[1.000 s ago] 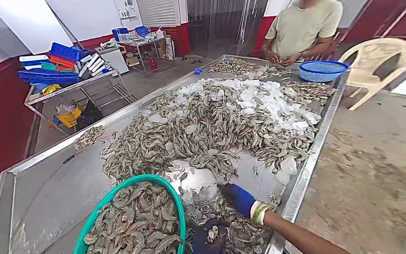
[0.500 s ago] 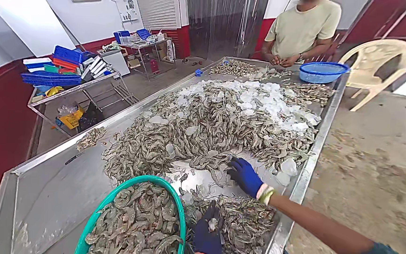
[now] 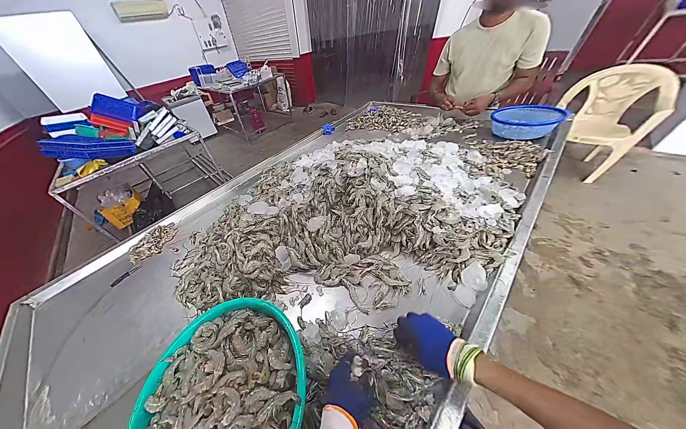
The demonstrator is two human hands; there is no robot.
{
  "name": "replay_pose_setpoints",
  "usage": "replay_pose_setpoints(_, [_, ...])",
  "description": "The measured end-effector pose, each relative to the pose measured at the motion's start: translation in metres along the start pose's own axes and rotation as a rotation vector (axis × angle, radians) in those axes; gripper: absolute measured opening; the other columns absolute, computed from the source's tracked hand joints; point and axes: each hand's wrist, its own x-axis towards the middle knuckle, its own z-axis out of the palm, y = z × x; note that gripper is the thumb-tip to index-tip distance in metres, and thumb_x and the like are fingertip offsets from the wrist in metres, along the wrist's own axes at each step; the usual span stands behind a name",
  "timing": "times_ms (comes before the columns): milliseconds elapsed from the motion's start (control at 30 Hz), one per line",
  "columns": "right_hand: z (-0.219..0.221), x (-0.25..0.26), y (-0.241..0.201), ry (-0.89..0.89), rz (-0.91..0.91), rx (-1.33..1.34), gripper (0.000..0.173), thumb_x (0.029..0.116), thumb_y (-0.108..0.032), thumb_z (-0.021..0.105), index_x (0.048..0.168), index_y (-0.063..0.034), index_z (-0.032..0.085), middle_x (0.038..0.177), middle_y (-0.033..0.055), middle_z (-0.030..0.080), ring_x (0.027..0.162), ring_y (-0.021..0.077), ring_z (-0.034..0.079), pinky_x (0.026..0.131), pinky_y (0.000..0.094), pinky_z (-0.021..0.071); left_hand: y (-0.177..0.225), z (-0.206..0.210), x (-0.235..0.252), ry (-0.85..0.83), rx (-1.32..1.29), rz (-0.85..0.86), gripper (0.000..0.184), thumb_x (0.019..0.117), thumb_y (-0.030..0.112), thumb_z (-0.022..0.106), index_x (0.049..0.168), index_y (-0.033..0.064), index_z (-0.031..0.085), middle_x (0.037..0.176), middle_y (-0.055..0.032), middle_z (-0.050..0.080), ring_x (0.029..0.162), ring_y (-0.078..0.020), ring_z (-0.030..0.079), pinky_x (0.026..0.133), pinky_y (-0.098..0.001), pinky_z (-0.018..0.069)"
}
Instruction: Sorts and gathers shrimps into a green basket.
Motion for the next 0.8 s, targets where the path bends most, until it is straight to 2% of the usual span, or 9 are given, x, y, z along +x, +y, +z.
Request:
replay_pose_setpoints(100, [-0.014, 0.008, 0.006, 0.191, -0.120, 0.088, 0.031, 0.0967, -0.016, 0.063, 0.127, -0.0107, 0.070, 0.138, 0.0209, 0.061, 0.132, 0.0445, 0.054, 0.112, 0.0627, 0.0391, -0.007, -0.005, 0.006, -0.016, -0.150, 0.006, 0.042, 0.1060, 0.010, 0.052, 0.146, -0.0030, 0.048, 0.132, -0.0258, 0.060, 0.112, -0.0325, 0.066, 0.096, -0.0479, 0.0552])
replay_pose_setpoints(167, [-0.014, 0.019, 0.002, 0.284, -0.301, 0.127, 0.030, 0.0984, -0.025, 0.066, 0.124, -0.0107, 0.072, 0.129, 0.0193, 0.066, 0.125, 0.0430, 0.059, 0.108, 0.0611, 0.0427, 0.001, -0.006, -0.001, 0.016, -0.134, 0.024, 0.040, 0.1064, 0.010, 0.051, 0.145, -0.0027, 0.050, 0.130, -0.0251, 0.062, 0.114, -0.0313, 0.065, 0.101, -0.0461, 0.0523])
replay_pose_setpoints(267, [0.001, 0.022, -0.018, 0.243, -0.536, 0.219, 0.025, 0.1003, -0.020, 0.065, 0.113, -0.0001, 0.072, 0.117, 0.0242, 0.069, 0.114, 0.0459, 0.064, 0.097, 0.0631, 0.0490, 0.010, -0.009, -0.007, 0.051, -0.095, -0.016, 0.041, 0.1070, 0.012, 0.050, 0.144, -0.0056, 0.049, 0.133, -0.0274, 0.060, 0.122, -0.0346, 0.061, 0.109, -0.0482, 0.0464])
replay_pose_setpoints(433, [0.036, 0.007, -0.020, 0.452, -0.399, 0.493, 0.024, 0.0995, -0.008, 0.057, 0.112, 0.0085, 0.069, 0.111, 0.0274, 0.069, 0.107, 0.0416, 0.068, 0.097, 0.0558, 0.0531, 0.001, -0.016, -0.016, -0.033, -0.328, -0.068, 0.044, 0.1063, 0.011, 0.053, 0.145, -0.0084, 0.042, 0.119, -0.0262, 0.061, 0.099, -0.0282, 0.066, 0.089, -0.0443, 0.0565])
replay_pose_setpoints(500, [0.018, 0.012, 0.015, 0.319, -0.234, 0.437, 0.024, 0.1008, -0.006, 0.055, 0.118, 0.0036, 0.069, 0.121, 0.0271, 0.067, 0.115, 0.0425, 0.065, 0.102, 0.0583, 0.0500, -0.004, -0.023, -0.026, -0.025, -0.340, -0.088, 0.048, 0.1061, 0.014, 0.055, 0.147, -0.0074, 0.040, 0.128, -0.0271, 0.060, 0.111, -0.0292, 0.065, 0.098, -0.0443, 0.0538])
replay_pose_setpoints(600, [-0.019, 0.027, 0.058, 0.210, -0.050, 0.187, 0.044, 0.0982, 0.006, 0.048, 0.134, -0.0119, 0.068, 0.129, 0.0202, 0.068, 0.120, 0.0425, 0.064, 0.102, 0.0621, 0.0487, -0.009, -0.028, -0.026, -0.002, -0.269, 0.035, 0.049, 0.1044, 0.011, 0.057, 0.148, -0.0053, 0.043, 0.143, -0.0249, 0.055, 0.131, -0.0266, 0.056, 0.113, -0.0391, 0.0430])
replay_pose_setpoints(667, [-0.029, 0.049, 0.068, 0.253, -0.136, 0.079, 0.041, 0.0986, 0.004, 0.052, 0.132, -0.0113, 0.070, 0.130, 0.0206, 0.068, 0.121, 0.0437, 0.064, 0.103, 0.0633, 0.0480, -0.006, -0.022, -0.022, 0.009, -0.351, 0.112, 0.050, 0.0989, 0.003, 0.061, 0.146, -0.0058, 0.046, 0.136, -0.0230, 0.059, 0.117, -0.0214, 0.062, 0.102, -0.0351, 0.0513])
replay_pose_setpoints(700, [-0.030, 0.067, 0.072, 0.263, -0.206, 0.032, 0.038, 0.0963, 0.002, 0.060, 0.131, -0.0104, 0.071, 0.134, 0.0222, 0.065, 0.123, 0.0460, 0.061, 0.103, 0.0645, 0.0465, -0.003, -0.015, -0.020, 0.035, -0.419, 0.125, 0.047, 0.0960, -0.001, 0.064, 0.140, -0.0060, 0.049, 0.122, -0.0207, 0.062, 0.099, -0.0185, 0.066, 0.086, -0.0340, 0.0578])
replay_pose_setpoints(800, [-0.019, 0.110, 0.068, 0.249, -0.104, 0.027, 0.036, 0.0963, -0.008, 0.065, 0.132, -0.0115, 0.068, 0.137, 0.0230, 0.061, 0.121, 0.0462, 0.061, 0.099, 0.0645, 0.0495, -0.004, -0.005, -0.015, 0.137, -0.459, 0.233, 0.034, 0.0879, -0.001, 0.072, 0.121, -0.0041, 0.063, 0.100, -0.0096, 0.068, 0.080, -0.0080, 0.066, 0.071, -0.0269, 0.0584])
